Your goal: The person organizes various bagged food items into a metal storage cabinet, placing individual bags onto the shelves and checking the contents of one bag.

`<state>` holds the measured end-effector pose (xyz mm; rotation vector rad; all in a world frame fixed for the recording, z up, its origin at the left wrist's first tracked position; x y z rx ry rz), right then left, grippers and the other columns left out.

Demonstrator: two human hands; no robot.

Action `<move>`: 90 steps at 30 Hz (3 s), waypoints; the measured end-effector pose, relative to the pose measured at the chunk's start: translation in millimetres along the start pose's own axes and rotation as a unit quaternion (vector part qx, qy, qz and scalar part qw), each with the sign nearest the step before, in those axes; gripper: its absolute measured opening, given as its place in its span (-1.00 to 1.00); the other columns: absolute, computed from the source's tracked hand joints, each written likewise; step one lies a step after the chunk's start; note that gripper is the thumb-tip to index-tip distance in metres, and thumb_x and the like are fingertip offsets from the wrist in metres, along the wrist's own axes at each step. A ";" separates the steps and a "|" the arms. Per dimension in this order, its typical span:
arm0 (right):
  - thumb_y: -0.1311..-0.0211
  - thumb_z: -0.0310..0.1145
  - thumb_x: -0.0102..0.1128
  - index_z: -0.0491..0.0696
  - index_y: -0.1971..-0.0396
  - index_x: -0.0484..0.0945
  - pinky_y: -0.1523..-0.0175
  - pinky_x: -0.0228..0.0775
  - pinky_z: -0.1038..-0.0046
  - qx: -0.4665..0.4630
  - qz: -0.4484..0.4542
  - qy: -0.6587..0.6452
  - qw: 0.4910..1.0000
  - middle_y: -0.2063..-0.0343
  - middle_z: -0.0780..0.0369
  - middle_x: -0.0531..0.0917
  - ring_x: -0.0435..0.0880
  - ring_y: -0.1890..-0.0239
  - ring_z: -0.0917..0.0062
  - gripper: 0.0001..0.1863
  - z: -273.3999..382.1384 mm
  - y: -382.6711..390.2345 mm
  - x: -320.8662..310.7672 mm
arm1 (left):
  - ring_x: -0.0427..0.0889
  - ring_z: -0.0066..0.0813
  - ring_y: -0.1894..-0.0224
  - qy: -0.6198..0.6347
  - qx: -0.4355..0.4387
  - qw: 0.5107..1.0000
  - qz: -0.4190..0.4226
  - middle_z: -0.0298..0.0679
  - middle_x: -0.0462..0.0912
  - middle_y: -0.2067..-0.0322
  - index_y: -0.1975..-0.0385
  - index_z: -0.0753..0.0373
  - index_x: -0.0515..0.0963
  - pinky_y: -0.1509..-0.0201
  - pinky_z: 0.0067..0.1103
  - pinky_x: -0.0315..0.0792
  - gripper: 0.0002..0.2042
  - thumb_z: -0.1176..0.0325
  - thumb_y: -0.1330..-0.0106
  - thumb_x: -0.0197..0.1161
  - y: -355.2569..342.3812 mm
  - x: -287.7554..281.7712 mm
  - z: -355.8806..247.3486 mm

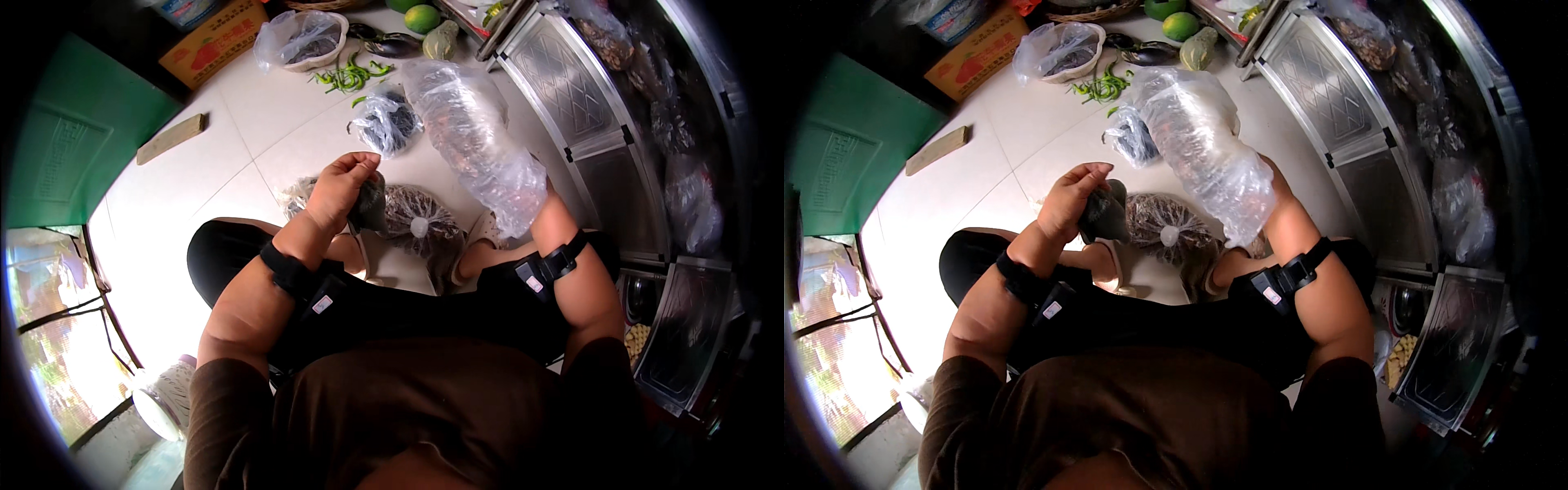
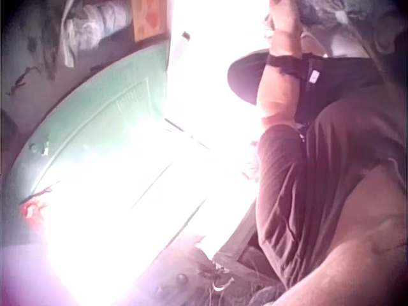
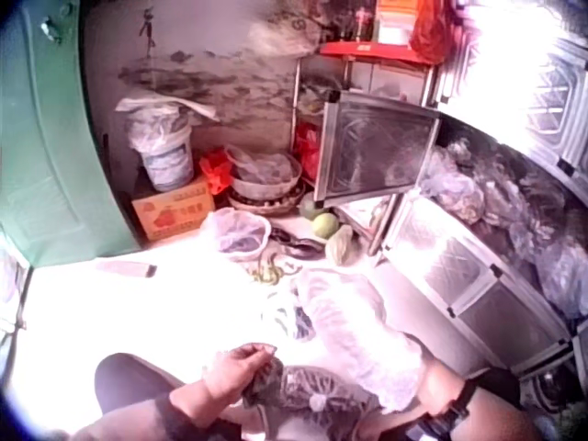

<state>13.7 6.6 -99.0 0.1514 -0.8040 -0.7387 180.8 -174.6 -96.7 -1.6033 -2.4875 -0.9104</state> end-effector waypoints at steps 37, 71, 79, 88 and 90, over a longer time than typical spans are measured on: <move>-0.05 -0.37 0.02 -0.23 0.17 0.32 0.18 0.31 0.59 0.040 -0.032 0.151 0.987 0.32 0.20 0.49 0.47 0.28 0.56 -0.66 -3.1 43.5 48.3 | 0.42 -0.61 0.32 -0.096 -0.017 0.994 0.049 -0.28 0.47 0.39 0.21 0.32 0.34 0.23 -0.71 0.32 -0.70 0.37 -0.07 0.16 4.4 6.1 8.1; 0.25 -0.28 0.24 -0.12 0.34 0.42 0.27 0.32 0.39 -0.074 0.086 0.676 0.728 0.44 0.11 0.53 0.51 0.36 0.32 -0.61 -38.8 42.7 52.8 | 0.49 -0.20 0.26 -0.529 0.219 0.791 0.215 -0.02 0.47 0.28 0.18 0.38 0.35 0.22 -0.52 0.38 -0.46 0.31 0.22 0.35 20.7 58.5 12.8; 0.28 -0.35 0.27 -0.09 0.43 0.33 0.34 0.29 0.36 -0.128 0.089 0.618 0.770 0.53 0.16 0.49 0.48 0.41 0.32 -0.64 -34.3 54.5 48.1 | 0.45 -0.46 0.29 -0.513 0.189 0.803 0.237 -0.13 0.48 0.29 0.09 0.41 0.29 0.20 -0.61 0.33 -0.43 0.39 0.16 0.34 26.1 71.0 18.5; 0.26 -0.31 0.27 -0.10 0.50 0.37 0.38 0.30 0.43 -0.115 0.080 0.597 0.790 0.56 0.19 0.51 0.49 0.47 0.41 -0.69 -39.0 48.5 42.7 | 0.55 -0.30 0.41 -0.529 0.129 0.818 0.185 -0.07 0.54 0.47 0.26 0.25 0.46 0.34 -0.57 0.37 -0.68 0.34 0.06 0.23 23.3 66.6 16.1; 0.25 -0.30 0.26 -0.10 0.52 0.38 0.37 0.31 0.45 -0.112 0.084 0.604 0.785 0.58 0.20 0.51 0.49 0.48 0.45 -0.71 -42.1 47.3 37.3 | 0.55 -0.30 0.42 -0.545 0.108 0.813 0.176 -0.07 0.53 0.47 0.28 0.25 0.48 0.34 -0.57 0.37 -0.72 0.34 0.04 0.21 22.7 60.7 13.6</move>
Point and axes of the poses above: each hand's wrist, its own y-axis away from the middle knuckle, its own x-axis out of the palm, z = x × y, the point moved 4 cm from there along -y, towards the middle knuckle
